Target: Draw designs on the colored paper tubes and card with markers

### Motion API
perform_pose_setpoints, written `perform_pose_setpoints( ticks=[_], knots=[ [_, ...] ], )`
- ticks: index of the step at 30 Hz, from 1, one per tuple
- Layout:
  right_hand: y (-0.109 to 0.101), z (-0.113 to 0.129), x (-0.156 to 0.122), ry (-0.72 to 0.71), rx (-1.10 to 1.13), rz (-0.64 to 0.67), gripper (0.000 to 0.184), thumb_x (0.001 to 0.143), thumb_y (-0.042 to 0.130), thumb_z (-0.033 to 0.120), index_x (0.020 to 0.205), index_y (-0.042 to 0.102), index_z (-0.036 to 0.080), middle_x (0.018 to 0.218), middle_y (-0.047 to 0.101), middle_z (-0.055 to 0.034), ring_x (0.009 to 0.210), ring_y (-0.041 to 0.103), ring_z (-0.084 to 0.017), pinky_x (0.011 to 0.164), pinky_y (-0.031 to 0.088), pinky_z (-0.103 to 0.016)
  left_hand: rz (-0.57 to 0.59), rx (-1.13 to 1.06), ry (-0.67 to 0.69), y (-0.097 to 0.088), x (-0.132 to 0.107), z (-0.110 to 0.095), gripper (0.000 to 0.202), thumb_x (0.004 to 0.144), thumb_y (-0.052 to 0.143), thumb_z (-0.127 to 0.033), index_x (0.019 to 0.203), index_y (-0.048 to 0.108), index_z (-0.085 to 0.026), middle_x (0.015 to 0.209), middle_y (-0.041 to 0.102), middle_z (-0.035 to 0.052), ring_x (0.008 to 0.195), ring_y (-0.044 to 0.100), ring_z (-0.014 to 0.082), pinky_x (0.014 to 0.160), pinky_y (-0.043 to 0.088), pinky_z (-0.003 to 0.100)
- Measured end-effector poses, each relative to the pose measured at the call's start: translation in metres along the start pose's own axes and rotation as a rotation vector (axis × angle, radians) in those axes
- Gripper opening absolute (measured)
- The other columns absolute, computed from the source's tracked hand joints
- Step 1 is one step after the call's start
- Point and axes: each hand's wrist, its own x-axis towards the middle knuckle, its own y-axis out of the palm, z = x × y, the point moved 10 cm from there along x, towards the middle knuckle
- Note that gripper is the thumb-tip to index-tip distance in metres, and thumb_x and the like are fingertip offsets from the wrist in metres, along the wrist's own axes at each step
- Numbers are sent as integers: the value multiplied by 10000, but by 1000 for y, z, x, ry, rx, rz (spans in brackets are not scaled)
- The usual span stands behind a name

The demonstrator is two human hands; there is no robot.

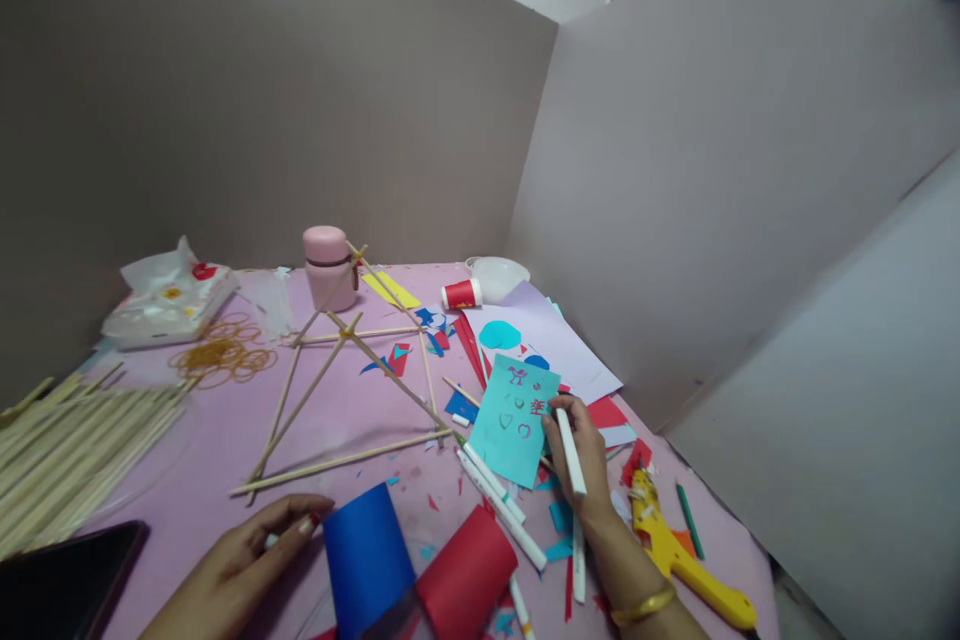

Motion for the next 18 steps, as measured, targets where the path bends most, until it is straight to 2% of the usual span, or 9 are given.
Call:
perform_pose_setpoints(
  ticks=[2,5,8,13,18],
  knots=[
    [-6,4,0,10,29,-10,195,781,555,346,894,596,193,670,596,10,469,498,-154,474,418,-263,-19,14,12,-2,-4,-6,617,451,610,-750,788,716,-244,970,731,77,1005,622,299,936,457,352],
    [-22,13,3,16,86,-64,225,817,533,369,951,553,190,808,593,-27,615,541,-176,571,444,-279,15,10,69,1,-5,-6,516,579,591,-660,841,705,-231,981,729,75,1001,626,279,926,459,344],
    [-24,25,9,4,156,-32,232,819,542,377,961,533,194,798,561,-18,649,533,-177,574,444,-271,44,-1,141,4,-4,-4,448,675,571,-608,873,696,-226,975,730,74,995,631,277,907,467,356],
    [13,39,19,-55,226,192,200,773,569,343,907,561,195,664,523,33,555,485,-152,519,421,-251,13,-16,190,1,-4,-6,428,666,594,-607,831,702,-227,914,737,75,933,648,284,862,490,359],
    [47,36,18,-108,235,339,214,750,577,355,881,584,186,703,608,8,599,551,-168,561,449,-264,21,-17,213,2,-4,-5,406,709,575,-580,859,691,-221,930,728,77,940,644,275,864,488,357]
  ],
)
